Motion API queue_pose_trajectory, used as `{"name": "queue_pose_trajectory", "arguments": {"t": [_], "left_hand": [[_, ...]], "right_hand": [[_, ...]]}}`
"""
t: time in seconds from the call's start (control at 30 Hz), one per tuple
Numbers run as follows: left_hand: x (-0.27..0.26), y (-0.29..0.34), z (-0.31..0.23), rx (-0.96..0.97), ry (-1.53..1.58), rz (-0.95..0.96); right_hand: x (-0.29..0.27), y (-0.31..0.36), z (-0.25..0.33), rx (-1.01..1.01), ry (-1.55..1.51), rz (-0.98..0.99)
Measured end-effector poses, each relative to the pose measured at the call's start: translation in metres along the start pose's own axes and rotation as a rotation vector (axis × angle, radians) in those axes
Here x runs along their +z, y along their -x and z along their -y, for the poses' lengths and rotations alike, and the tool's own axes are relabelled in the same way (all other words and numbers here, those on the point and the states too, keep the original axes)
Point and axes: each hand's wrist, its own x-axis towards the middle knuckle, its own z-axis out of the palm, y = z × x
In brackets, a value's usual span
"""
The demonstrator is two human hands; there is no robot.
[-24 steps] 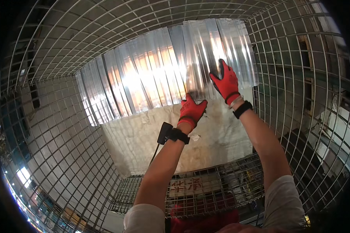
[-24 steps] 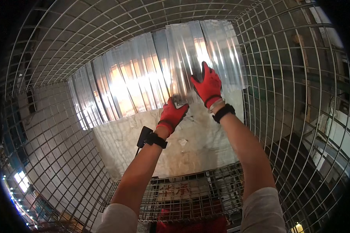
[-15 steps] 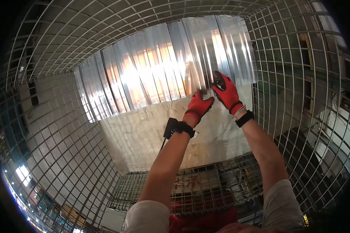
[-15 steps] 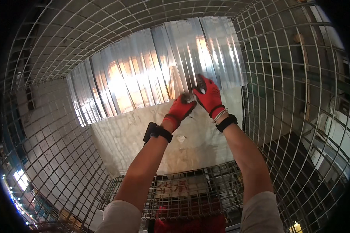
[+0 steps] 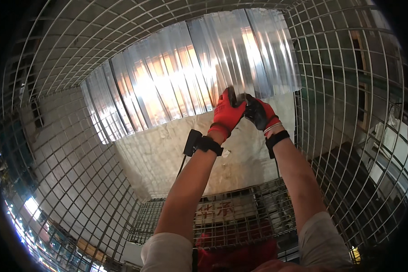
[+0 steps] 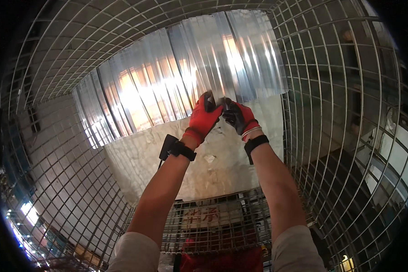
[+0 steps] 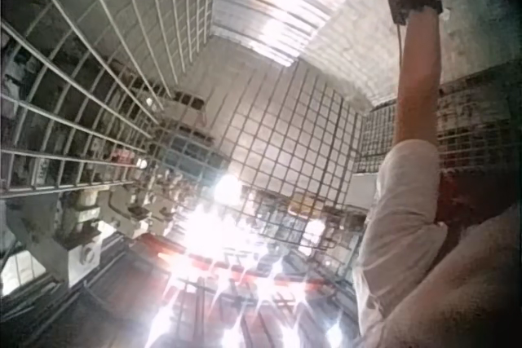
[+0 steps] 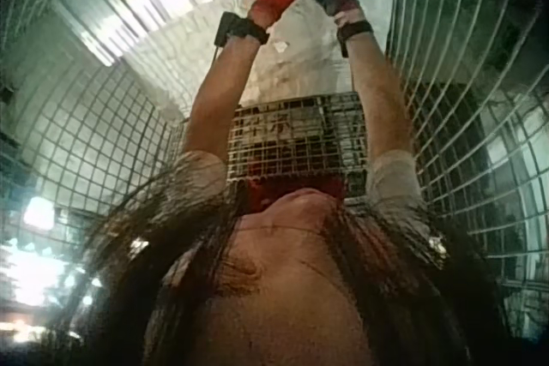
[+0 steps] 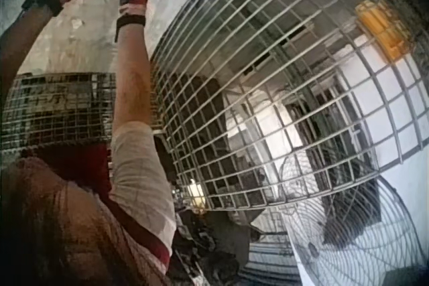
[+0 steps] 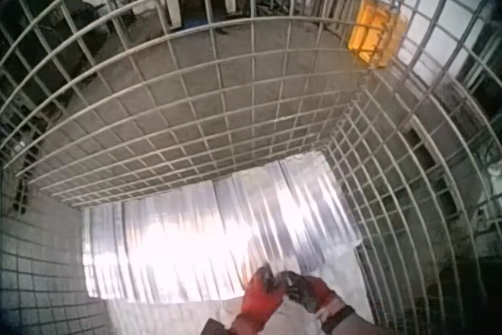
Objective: Operating a metal press to bend steel strips and then organizing the finished parts into a wire storage cage.
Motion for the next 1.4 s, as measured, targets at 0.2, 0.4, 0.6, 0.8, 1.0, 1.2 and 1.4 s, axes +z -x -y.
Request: {"name": "queue_pose_trajectory", "arguments": {"t": [0.2, 0.4, 0.6, 0.8, 1.0, 1.2, 1.4], "left_hand": [[-0.013, -0.001, -0.02, -0.111, 0.094, 0.075], [-0.013, -0.013, -0.04, -0.388, 0.787, 0.191], [-0.026, -0.02, -0.047, -0.377, 1.003, 0.176], [-0.067, 0.027, -0.031, -0.368, 1.032, 0.081], [-0.077, 0.004, 0.006, -0.348, 0.885, 0.014], [-0.082, -0.025, -0.008, -0.353, 0.157, 0.09], [-0.104, 0.007, -0.019, -0.285, -0.804, 0.162]], "right_hand": [[0.003, 0.003, -0.016, -0.198, 0.196, -0.278], [0.021, 0.038, -0.023, -0.372, 0.046, 0.046], [0.04, 0.05, -0.024, -0.39, -0.059, 0.122], [0.056, 0.084, -0.043, -0.175, 0.198, 0.102], [0.058, 0.058, -0.059, -0.149, 0.088, 0.262], [0.055, 0.023, -0.056, -0.185, 0.072, 0.235], [0.042, 0.017, -0.067, 0.018, -0.05, 0.115]]}}
